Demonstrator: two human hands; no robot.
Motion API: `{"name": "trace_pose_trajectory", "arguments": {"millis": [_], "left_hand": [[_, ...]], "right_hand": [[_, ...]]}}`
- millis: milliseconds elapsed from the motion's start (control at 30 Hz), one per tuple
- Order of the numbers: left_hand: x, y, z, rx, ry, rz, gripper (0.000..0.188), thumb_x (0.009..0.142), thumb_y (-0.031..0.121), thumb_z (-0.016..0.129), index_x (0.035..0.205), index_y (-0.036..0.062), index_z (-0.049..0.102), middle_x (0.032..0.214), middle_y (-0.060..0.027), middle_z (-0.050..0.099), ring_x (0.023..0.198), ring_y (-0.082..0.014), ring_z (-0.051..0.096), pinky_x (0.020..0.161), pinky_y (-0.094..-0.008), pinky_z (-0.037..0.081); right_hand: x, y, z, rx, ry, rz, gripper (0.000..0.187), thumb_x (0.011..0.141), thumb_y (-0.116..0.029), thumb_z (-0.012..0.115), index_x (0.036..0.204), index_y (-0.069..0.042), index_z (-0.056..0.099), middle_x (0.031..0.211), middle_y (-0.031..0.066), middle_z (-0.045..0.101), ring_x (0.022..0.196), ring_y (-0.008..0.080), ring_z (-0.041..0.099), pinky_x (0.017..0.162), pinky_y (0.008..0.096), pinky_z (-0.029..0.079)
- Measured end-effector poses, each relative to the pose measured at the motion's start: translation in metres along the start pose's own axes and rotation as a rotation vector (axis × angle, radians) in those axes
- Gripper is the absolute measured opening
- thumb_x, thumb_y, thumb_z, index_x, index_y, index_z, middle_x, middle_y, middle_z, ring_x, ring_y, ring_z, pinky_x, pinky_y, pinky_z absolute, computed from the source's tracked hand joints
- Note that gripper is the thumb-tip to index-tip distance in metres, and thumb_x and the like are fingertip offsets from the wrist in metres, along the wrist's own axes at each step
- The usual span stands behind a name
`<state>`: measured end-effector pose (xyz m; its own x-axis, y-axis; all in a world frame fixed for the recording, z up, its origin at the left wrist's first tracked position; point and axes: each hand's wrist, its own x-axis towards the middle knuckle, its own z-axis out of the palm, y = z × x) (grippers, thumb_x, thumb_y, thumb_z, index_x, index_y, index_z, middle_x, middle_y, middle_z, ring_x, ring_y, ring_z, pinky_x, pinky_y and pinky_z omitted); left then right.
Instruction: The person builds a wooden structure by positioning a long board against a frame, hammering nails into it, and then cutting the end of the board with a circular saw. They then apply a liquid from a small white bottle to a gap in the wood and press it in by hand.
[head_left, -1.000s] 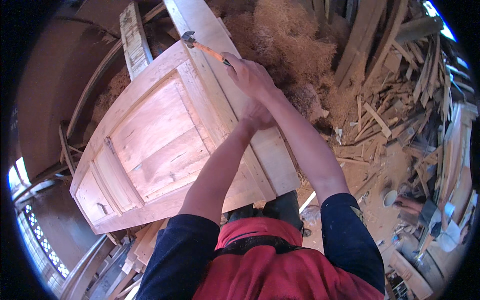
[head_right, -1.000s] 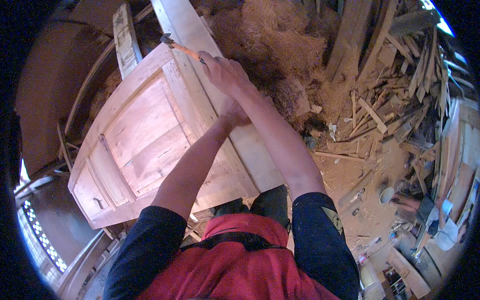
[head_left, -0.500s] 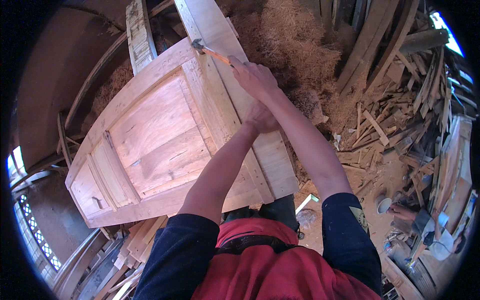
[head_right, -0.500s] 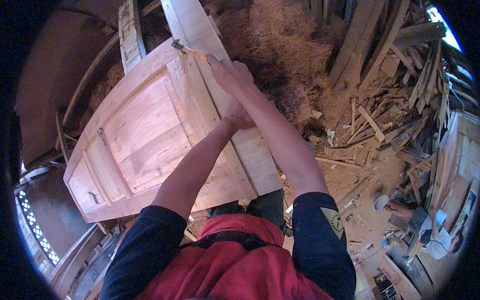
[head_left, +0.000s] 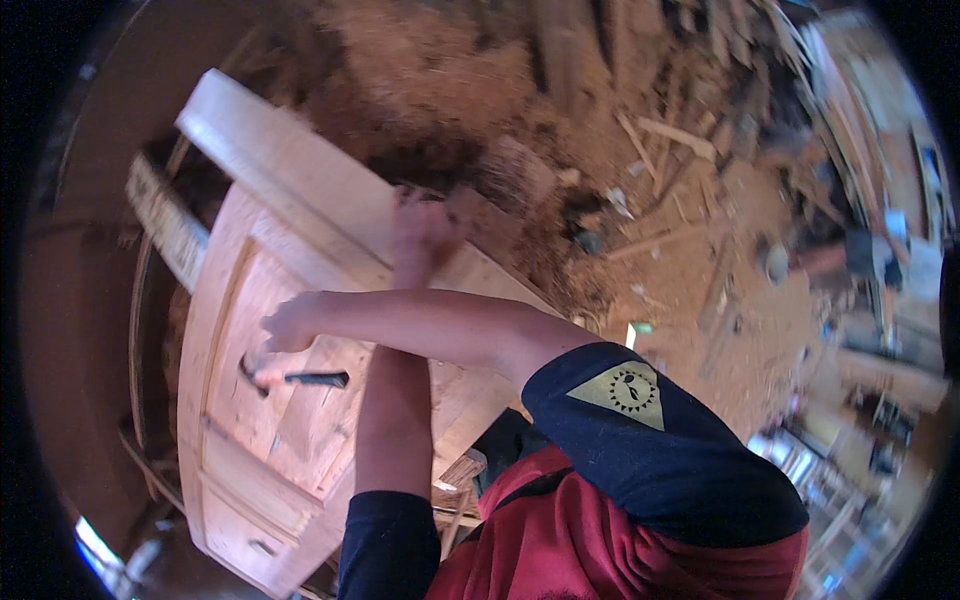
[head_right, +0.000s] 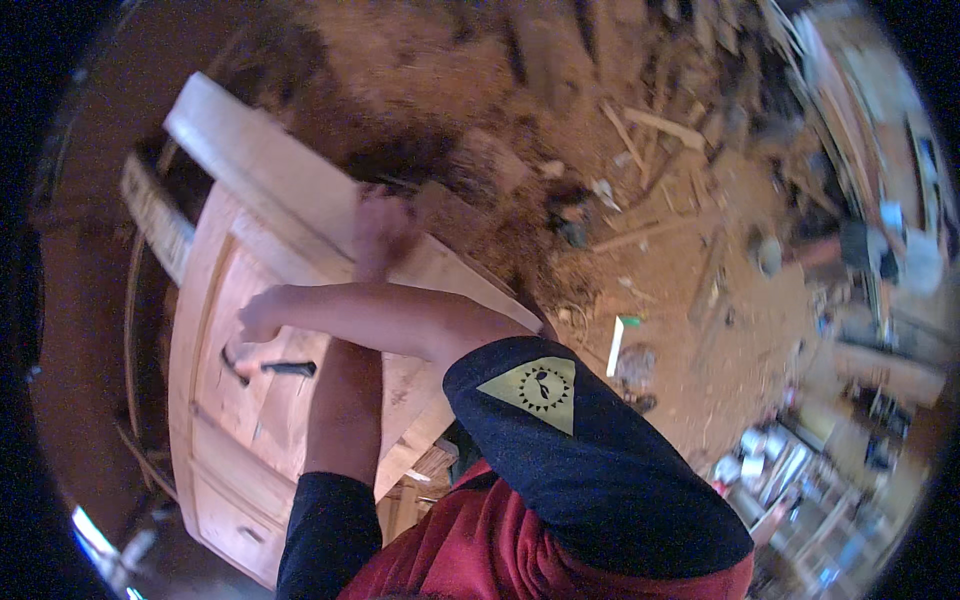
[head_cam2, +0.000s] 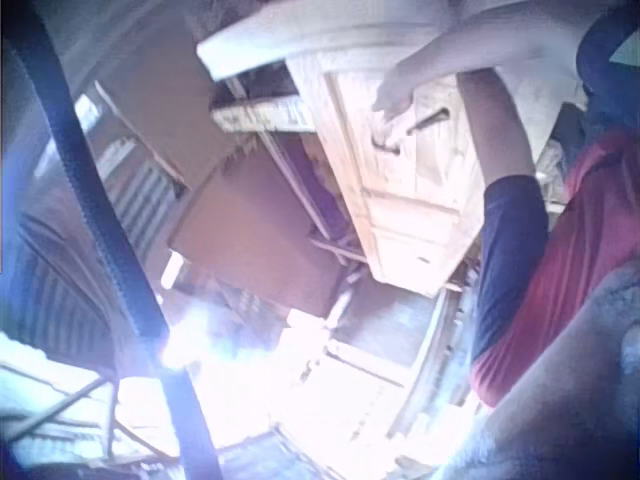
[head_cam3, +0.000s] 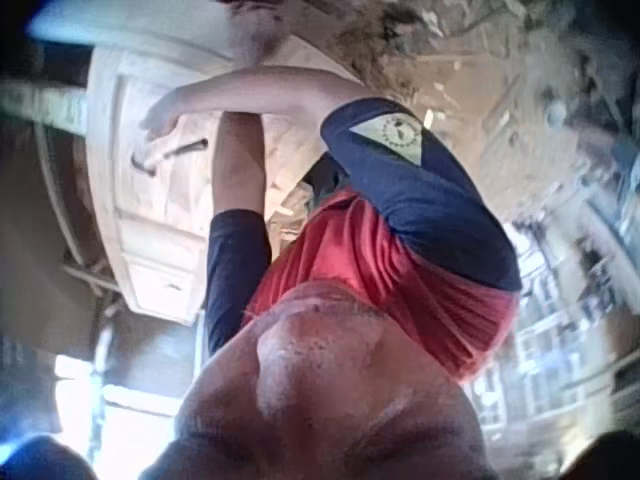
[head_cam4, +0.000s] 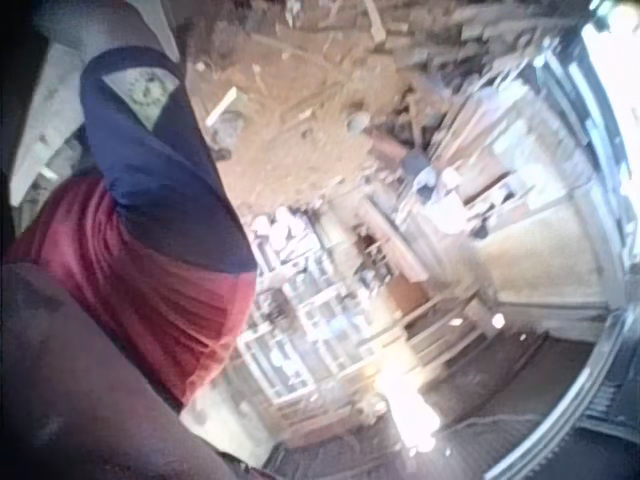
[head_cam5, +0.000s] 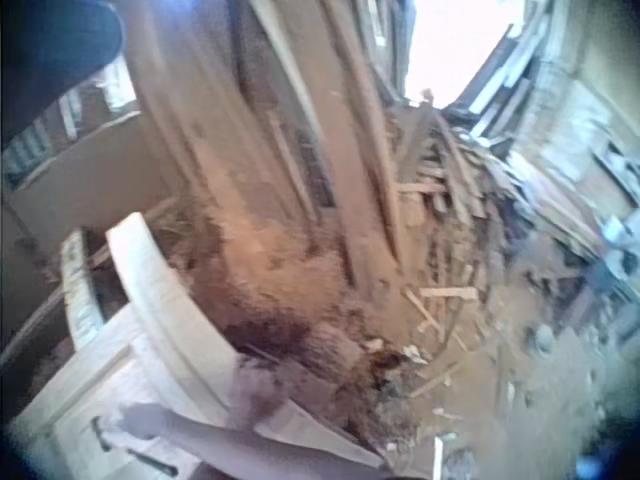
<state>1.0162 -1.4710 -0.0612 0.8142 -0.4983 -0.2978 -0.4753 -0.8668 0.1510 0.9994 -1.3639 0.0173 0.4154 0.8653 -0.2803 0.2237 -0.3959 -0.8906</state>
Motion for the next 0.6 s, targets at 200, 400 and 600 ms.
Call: {"name": "trace_pose_trajectory", "arguments": {"millis": [200,400,600], "left_hand": [[0.004,-0.015,0.043,-0.079,0.241,0.060,0.036,0.090,0.037,0.065,0.096,0.0048,0.079,0.103,-0.0223,0.075,0.111,-0.0387,0.068,0.109,-0.0516,0.043],[0.008,0.015,0.024,0.027,0.311,0.190,0.032,0.087,0.031,0.063,0.079,0.0051,0.079,0.090,-0.0223,0.075,0.104,-0.0383,0.068,0.109,-0.0522,0.039],[0.012,0.013,0.027,0.002,0.389,0.225,0.032,0.088,0.031,0.056,0.067,0.0077,0.062,0.074,-0.0108,0.063,0.089,-0.0333,0.058,0.099,-0.0517,0.039]], "right_hand": [[-0.218,0.103,-0.004,0.169,1.277,-0.216,0.032,0.101,-0.027,0.063,0.124,-0.005,0.064,0.108,0.0207,0.071,0.101,0.0375,0.070,0.090,0.0482,0.053],[-0.472,0.446,0.219,-0.061,1.473,0.881,0.029,0.104,-0.024,0.053,0.120,-0.002,0.061,0.114,0.0240,0.065,0.106,0.0441,0.063,0.093,0.0492,0.050],[-0.436,0.592,0.235,-0.035,0.759,1.035,0.028,0.096,-0.016,0.056,0.119,-0.003,0.063,0.102,0.0259,0.072,0.102,0.0483,0.068,0.084,0.0564,0.055]]}}
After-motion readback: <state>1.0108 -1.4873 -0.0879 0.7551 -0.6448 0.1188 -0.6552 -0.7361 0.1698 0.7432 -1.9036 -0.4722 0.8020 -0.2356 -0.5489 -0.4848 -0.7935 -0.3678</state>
